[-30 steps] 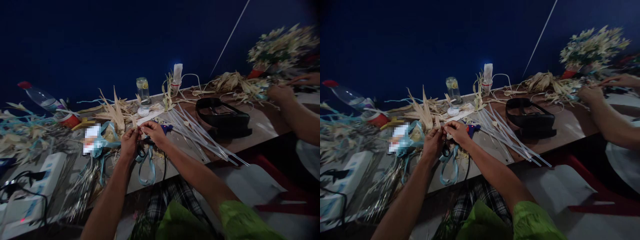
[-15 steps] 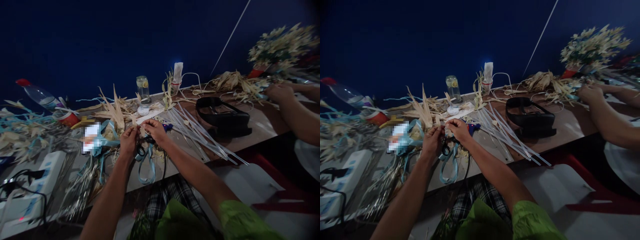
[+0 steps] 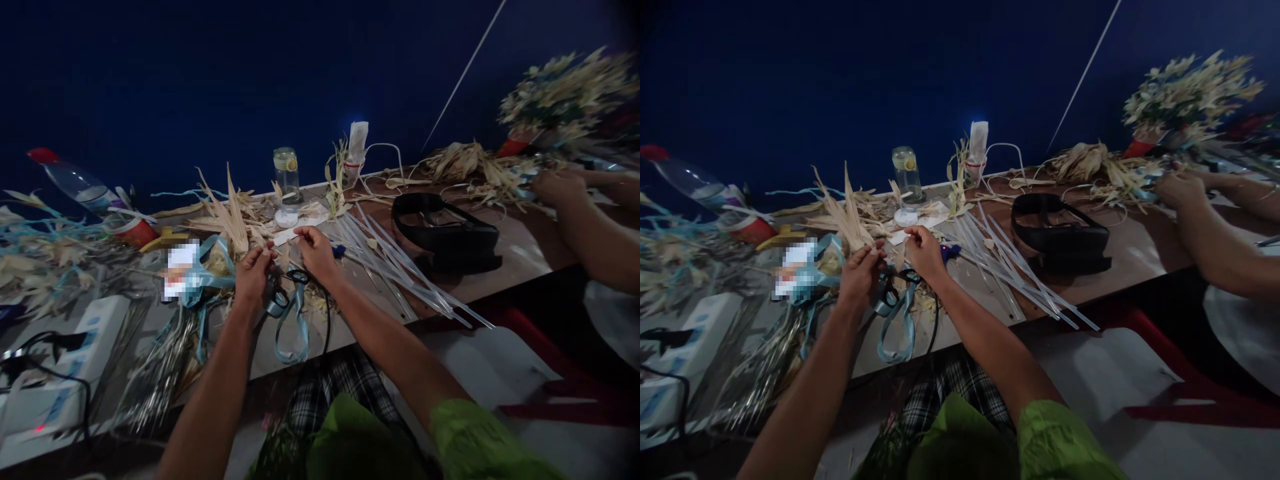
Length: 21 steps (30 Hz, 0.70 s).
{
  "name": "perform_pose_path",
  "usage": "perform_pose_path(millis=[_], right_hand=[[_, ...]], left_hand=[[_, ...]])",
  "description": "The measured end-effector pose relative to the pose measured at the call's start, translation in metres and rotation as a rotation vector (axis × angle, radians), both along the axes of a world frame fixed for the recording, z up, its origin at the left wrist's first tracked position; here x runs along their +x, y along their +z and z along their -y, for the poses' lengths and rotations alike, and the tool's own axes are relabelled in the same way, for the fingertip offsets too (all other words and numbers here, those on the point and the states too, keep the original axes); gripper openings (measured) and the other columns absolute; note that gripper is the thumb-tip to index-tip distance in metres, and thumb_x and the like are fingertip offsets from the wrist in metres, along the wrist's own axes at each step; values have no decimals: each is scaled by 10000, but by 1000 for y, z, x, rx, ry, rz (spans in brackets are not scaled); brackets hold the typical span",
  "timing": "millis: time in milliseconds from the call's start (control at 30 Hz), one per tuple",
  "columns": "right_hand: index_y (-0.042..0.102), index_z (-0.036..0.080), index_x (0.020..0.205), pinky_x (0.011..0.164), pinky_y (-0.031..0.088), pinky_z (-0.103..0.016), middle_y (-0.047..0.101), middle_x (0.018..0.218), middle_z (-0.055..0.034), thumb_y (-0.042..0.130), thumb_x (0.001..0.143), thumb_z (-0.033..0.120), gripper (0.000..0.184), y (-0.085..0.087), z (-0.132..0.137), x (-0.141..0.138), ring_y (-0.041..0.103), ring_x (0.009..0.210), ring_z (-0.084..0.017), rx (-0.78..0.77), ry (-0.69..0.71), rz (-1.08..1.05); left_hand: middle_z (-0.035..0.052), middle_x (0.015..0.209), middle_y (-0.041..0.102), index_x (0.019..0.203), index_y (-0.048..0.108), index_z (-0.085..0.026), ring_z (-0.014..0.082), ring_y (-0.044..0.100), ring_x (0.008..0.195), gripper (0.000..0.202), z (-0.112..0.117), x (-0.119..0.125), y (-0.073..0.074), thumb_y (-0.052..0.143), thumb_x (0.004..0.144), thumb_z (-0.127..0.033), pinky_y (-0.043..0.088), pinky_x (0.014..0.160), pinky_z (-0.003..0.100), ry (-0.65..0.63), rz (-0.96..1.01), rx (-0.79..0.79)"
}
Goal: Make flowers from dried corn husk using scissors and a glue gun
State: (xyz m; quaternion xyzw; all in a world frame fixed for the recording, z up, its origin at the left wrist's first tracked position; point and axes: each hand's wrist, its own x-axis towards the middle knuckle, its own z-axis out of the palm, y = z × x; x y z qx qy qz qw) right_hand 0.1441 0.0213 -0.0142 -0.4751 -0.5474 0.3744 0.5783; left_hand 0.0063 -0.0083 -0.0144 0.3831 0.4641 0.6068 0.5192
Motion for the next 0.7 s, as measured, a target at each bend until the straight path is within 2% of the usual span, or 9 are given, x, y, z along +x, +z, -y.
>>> perform_pose_path(millis=[100, 200, 400, 467, 567, 700], right_hand=[[612, 134, 842, 702, 420, -257, 608, 768, -26, 484, 731, 213, 186, -2, -1, 2, 532, 693, -125, 47, 26, 200], [628, 143, 866, 775, 429, -270, 635, 832, -39, 479, 748, 196, 197, -4, 0, 2, 558, 794, -146, 68, 85, 360], [618, 136, 1038, 904, 395, -280, 639, 1031, -91, 427, 793, 146, 311, -4, 3, 1, 551, 994, -169, 98, 151, 718], [604, 155, 1086, 906, 395, -294, 630, 1084, -100, 390, 842, 201, 328, -4, 5, 1, 549, 1028, -184, 67, 203, 872], [579, 194, 1134, 827, 427, -325, 628, 1070, -114, 334, 888, 312, 367, -1, 12, -2, 586, 959, -214, 6, 264, 1087], [608, 197, 1063, 783, 430, -330, 623, 1029, -127, 341, 888, 364, 361, 5, 18, -5, 603, 903, -222, -29, 298, 1231]], left_hand=[[-3, 653, 547, 856, 658, -148, 57, 414, 499, 226, -1, -4, -2, 611, 704, -309, 323, 457, 183, 59, -201, 46], [-15, 611, 522, 823, 648, -148, 60, 387, 482, 198, -1, -5, 0, 569, 734, -306, 290, 439, 187, 125, -321, 70], [-23, 594, 501, 809, 626, -150, 65, 372, 469, 203, -1, -6, 1, 561, 737, -328, 271, 427, 193, 127, -326, 58], [-20, 593, 500, 790, 626, -150, 66, 374, 472, 197, -1, -7, -1, 564, 736, -329, 274, 429, 194, 106, -332, 57], [-12, 601, 507, 778, 632, -144, 64, 377, 476, 196, -2, -6, -1, 571, 738, -326, 282, 435, 193, 63, -347, 63], [-8, 602, 516, 801, 643, -139, 62, 381, 469, 219, -1, -4, 0, 586, 733, -340, 290, 434, 187, 38, -331, 56]])
